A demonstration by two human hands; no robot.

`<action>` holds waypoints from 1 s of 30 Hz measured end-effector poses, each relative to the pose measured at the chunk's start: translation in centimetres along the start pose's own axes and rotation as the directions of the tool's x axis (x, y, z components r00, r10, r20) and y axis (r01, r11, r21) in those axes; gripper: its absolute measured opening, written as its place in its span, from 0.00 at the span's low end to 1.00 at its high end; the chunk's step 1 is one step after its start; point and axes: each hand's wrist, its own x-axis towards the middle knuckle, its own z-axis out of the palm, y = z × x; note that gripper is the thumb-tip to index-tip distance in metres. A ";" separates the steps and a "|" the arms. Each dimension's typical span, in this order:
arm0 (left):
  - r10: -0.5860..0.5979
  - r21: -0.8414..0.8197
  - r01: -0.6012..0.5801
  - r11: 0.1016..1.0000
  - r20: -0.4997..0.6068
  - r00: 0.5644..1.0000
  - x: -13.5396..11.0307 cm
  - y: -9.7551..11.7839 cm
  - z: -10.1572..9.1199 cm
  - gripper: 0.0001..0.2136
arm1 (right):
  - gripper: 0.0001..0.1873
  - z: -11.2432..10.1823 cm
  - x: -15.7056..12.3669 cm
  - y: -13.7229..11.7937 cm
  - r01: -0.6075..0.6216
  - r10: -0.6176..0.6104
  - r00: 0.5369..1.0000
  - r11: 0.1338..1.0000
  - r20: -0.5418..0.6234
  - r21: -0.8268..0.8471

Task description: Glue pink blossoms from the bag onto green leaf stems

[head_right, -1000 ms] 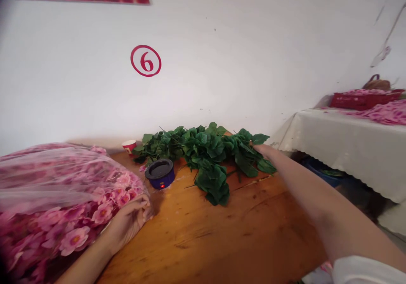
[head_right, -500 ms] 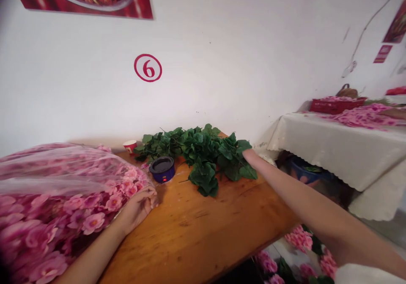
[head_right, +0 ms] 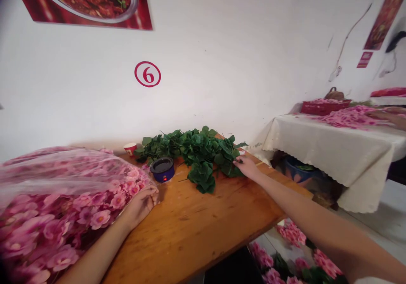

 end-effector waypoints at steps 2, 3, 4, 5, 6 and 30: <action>-0.001 0.004 0.001 1.000 -0.005 1.000 0.0 0.0 -0.1 0.01 | 0.18 0.4 0.0 -0.2 0.006 -0.007 0.999 0.999 0.033 0.034; 0.003 0.009 -0.003 1.000 -0.002 1.000 0.0 -0.1 -0.2 0.01 | 0.18 0.6 0.0 -0.2 0.006 -0.009 0.999 0.998 0.052 0.060; 0.009 0.016 -0.009 1.000 0.003 1.000 -0.1 -0.1 -0.2 0.01 | 0.18 0.8 -0.1 -0.3 0.002 -0.008 0.998 0.997 0.067 0.082; 0.012 0.021 -0.012 1.000 0.009 1.000 -0.1 -0.1 -0.2 0.01 | 0.19 1.0 -0.3 -0.4 -0.004 -0.005 0.997 0.995 0.082 0.104; 0.015 0.024 -0.015 1.000 0.011 1.000 -0.1 -0.1 -0.2 0.01 | 0.19 1.1 -0.5 -0.6 -0.013 0.001 0.995 0.992 0.096 0.128; 0.057 0.085 -0.063 0.994 0.078 0.995 -0.8 -0.2 0.2 0.03 | 0.12 0.4 -13.1 -19.8 0.047 0.067 0.993 0.516 -0.095 0.855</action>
